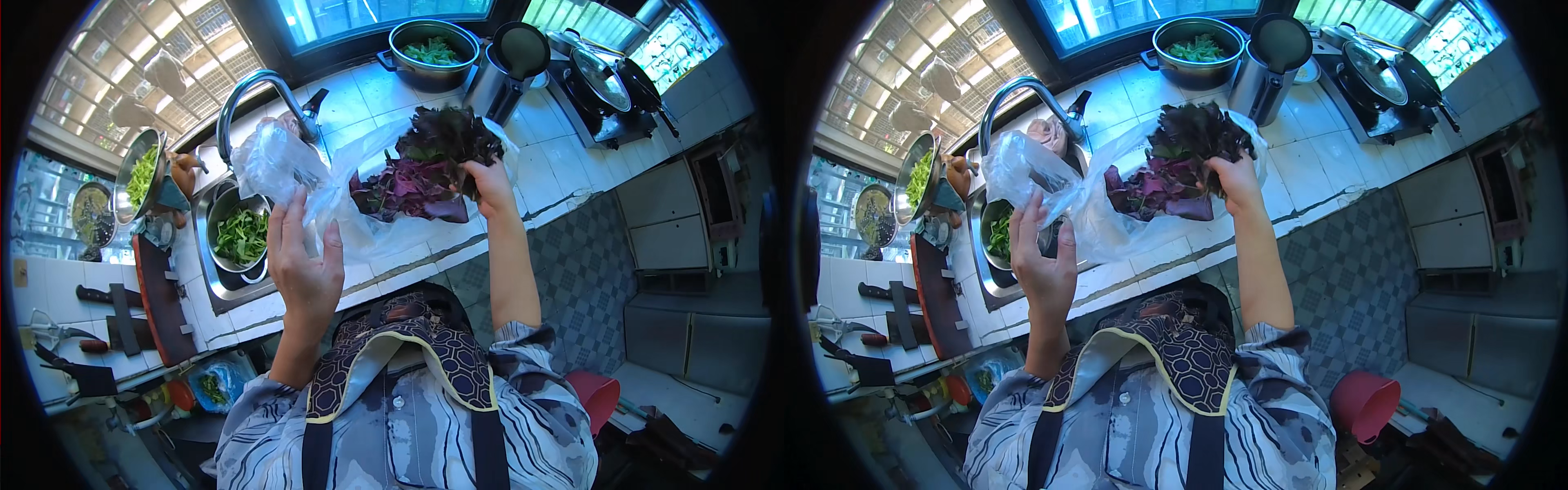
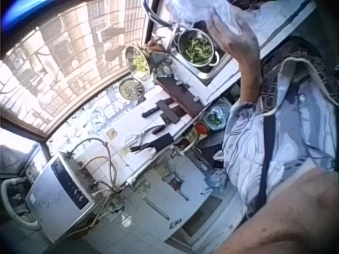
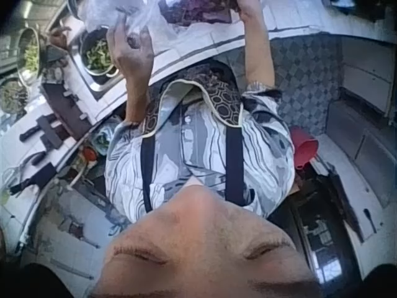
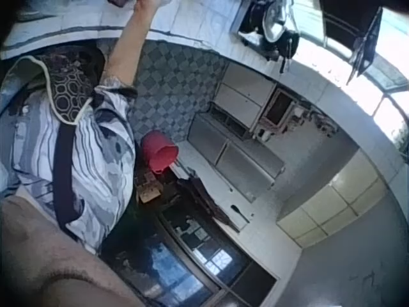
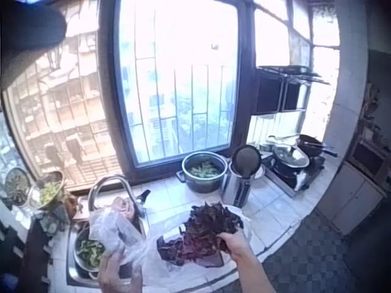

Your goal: Sorting purple leafy vegetables into bags and storing them in the refrigerator.

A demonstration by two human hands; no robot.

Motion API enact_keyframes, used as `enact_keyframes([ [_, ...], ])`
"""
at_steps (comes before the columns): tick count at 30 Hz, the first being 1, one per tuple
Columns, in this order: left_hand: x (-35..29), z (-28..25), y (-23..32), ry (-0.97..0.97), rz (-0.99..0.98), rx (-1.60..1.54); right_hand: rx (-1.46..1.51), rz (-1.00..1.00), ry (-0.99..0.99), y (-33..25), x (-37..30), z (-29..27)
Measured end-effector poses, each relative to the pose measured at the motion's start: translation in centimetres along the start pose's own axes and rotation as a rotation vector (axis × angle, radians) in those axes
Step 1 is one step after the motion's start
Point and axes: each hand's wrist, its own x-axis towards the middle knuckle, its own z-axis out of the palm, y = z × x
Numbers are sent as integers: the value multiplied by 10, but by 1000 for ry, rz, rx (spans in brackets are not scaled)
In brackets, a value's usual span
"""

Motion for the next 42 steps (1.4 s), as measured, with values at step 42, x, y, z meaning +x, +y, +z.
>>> enact_keyframes([
  [42, 56, 164, -26, -533, 270, 288, 377, -83, -409, -41, -23, -15],
])
